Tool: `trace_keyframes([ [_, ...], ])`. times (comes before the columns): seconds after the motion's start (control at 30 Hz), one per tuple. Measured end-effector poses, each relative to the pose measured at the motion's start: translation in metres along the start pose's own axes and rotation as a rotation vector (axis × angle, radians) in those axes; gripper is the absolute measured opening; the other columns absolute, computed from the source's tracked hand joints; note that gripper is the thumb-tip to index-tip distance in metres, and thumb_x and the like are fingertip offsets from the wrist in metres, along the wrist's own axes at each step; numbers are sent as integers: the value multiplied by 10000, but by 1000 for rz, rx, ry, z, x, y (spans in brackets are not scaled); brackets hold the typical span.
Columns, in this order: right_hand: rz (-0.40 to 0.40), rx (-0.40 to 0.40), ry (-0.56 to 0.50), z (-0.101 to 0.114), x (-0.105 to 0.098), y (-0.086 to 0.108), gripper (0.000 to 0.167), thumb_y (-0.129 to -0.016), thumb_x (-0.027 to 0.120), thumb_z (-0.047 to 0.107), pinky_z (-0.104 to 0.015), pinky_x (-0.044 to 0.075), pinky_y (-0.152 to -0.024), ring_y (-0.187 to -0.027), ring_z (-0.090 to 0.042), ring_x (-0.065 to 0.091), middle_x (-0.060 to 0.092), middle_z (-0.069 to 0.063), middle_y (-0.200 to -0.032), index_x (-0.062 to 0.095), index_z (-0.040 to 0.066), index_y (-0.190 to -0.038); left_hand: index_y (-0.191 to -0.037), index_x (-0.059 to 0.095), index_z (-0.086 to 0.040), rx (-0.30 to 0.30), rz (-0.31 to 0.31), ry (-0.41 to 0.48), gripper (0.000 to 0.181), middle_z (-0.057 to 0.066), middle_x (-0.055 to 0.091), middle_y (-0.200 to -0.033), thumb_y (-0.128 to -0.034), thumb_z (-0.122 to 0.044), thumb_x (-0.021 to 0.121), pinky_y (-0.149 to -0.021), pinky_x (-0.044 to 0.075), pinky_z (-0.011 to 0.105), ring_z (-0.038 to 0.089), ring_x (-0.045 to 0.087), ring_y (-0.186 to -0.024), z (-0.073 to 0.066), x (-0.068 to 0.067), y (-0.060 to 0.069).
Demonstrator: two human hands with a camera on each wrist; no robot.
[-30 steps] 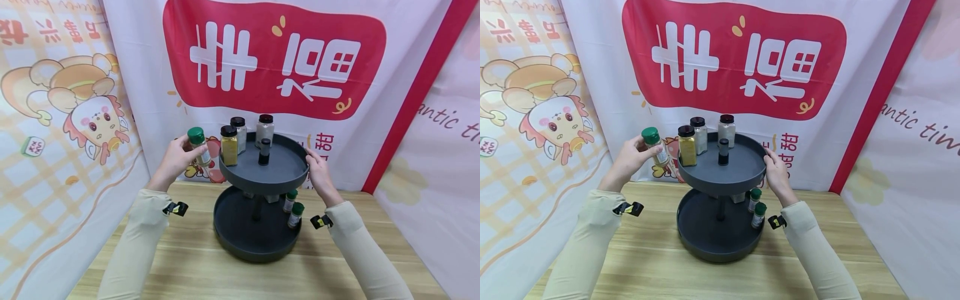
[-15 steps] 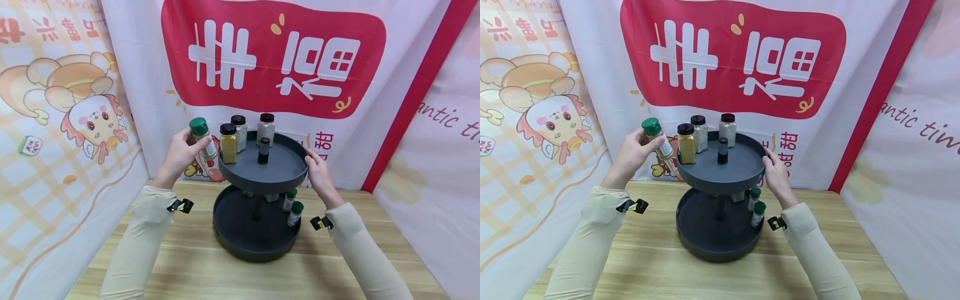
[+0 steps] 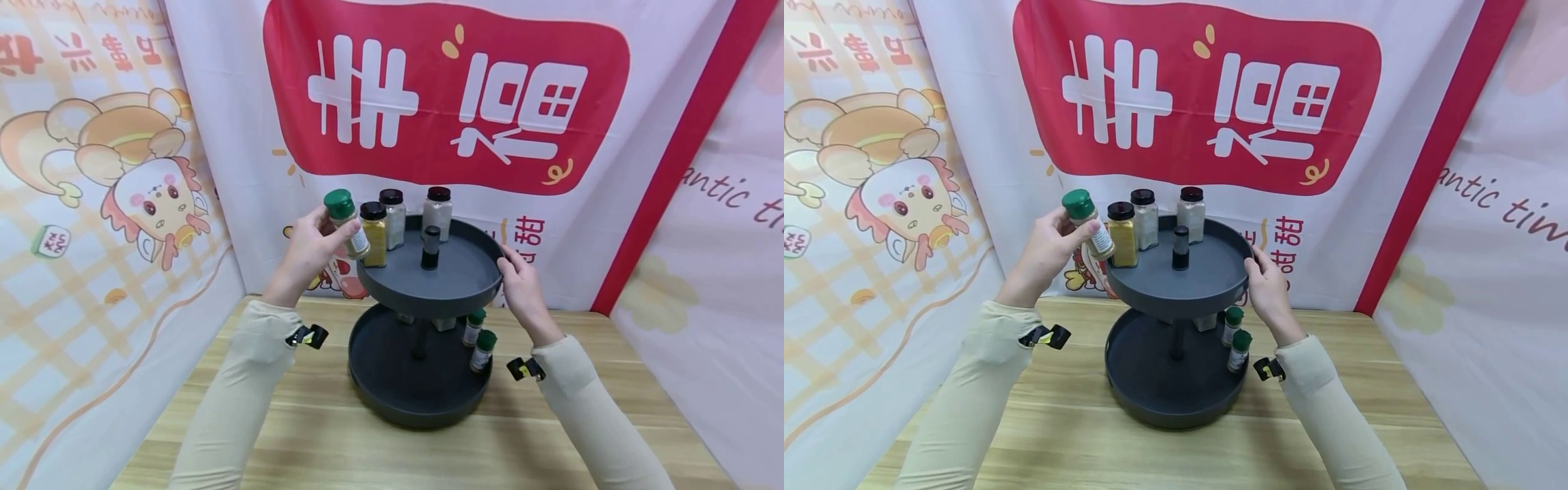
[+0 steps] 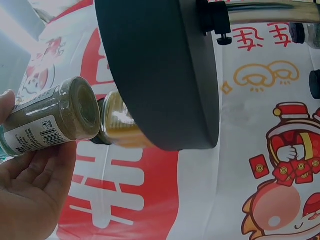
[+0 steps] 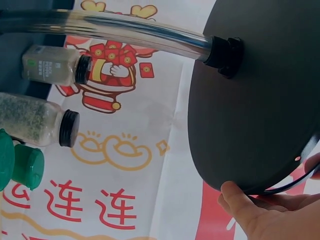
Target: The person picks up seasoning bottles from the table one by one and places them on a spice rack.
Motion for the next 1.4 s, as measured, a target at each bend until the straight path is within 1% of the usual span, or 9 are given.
trace_keyframes([
  [0.1,-5,-8,-1,1,0,1,513,-1027,321,349,-344,419,-688,-776,-299,478,482,-168,-1323,287,135,-1492,-1289,532,-79,7,11,1,515,97,599,-1200,-879,-360,669,-957,431,472,252,550,-1055,-1,5,0],
  [0.2,-9,-17,-2,2,1,2,510,-1027,330,332,-412,430,-869,-1049,-328,509,424,-154,-1417,295,116,-1487,-1277,538,-71,10,17,-9,509,103,602,-1180,-879,-361,669,-939,441,470,256,554,-1033,-2,9,-1],
  [0.27,-11,-22,-1,4,1,3,510,-1026,338,324,-451,376,-994,-1210,-308,455,388,-149,-1451,298,103,-1484,-1265,544,-73,8,15,-11,504,100,609,-1162,-874,-364,674,-933,443,468,255,560,-1015,-2,12,-1],
  [0.33,-14,-25,7,5,1,4,513,-1025,345,319,-466,304,-1068,-1303,-281,379,364,-152,-1468,301,87,-1481,-1271,540,-79,0,15,-15,513,93,609,-1164,-872,-373,674,-933,440,469,250,558,-1017,-1,13,-1],
  [0.57,-16,-27,4,6,3,5,527,-1023,361,312,-464,288,-1080,-1316,-295,366,358,-164,-1469,297,51,-1476,-1285,540,-98,-16,19,-24,532,88,619,-1152,-858,-379,689,-892,454,453,259,553,-987,6,17,-3],
  [0.77,-22,-40,9,7,2,6,519,-1022,367,303,-455,288,-1082,-1316,-284,365,363,-162,-1466,306,53,-1473,-1308,535,-108,-42,39,-20,552,85,618,-1179,-848,-363,704,-931,444,469,256,566,-1003,12,21,-4],
  [1.0,-9,-24,-4,7,2,7,528,-1025,358,317,-459,285,-1083,-1314,-288,370,355,-160,-1472,290,56,-1478,-1293,548,-116,-27,67,-4,541,70,637,-1145,-838,-355,718,-918,449,453,250,578,-975,14,26,-5],
  [1.2,-12,-29,-5,8,2,7,525,-1024,362,315,-459,285,-1083,-1312,-289,373,364,-163,-1466,298,57,-1476,-1294,546,-120,-39,85,-45,548,63,634,-1172,-837,-372,716,-949,441,468,221,590,-1021,17,31,-6],
  [1.4,-10,-30,-3,7,1,7,525,-1024,359,318,-467,286,-1081,-1313,-291,371,363,-162,-1466,298,62,-1478,-1212,594,-98,-57,93,-91,483,63,660,-1100,-827,-355,731,-891,485,439,210,610,-973,21,34,-7],
])
Point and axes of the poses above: each hand's wrist, its own y-axis away from the middle knuckle, its own x-axis out of the palm, z = x × y, the point moved 6 cm from there along -y, towards the middle knuckle
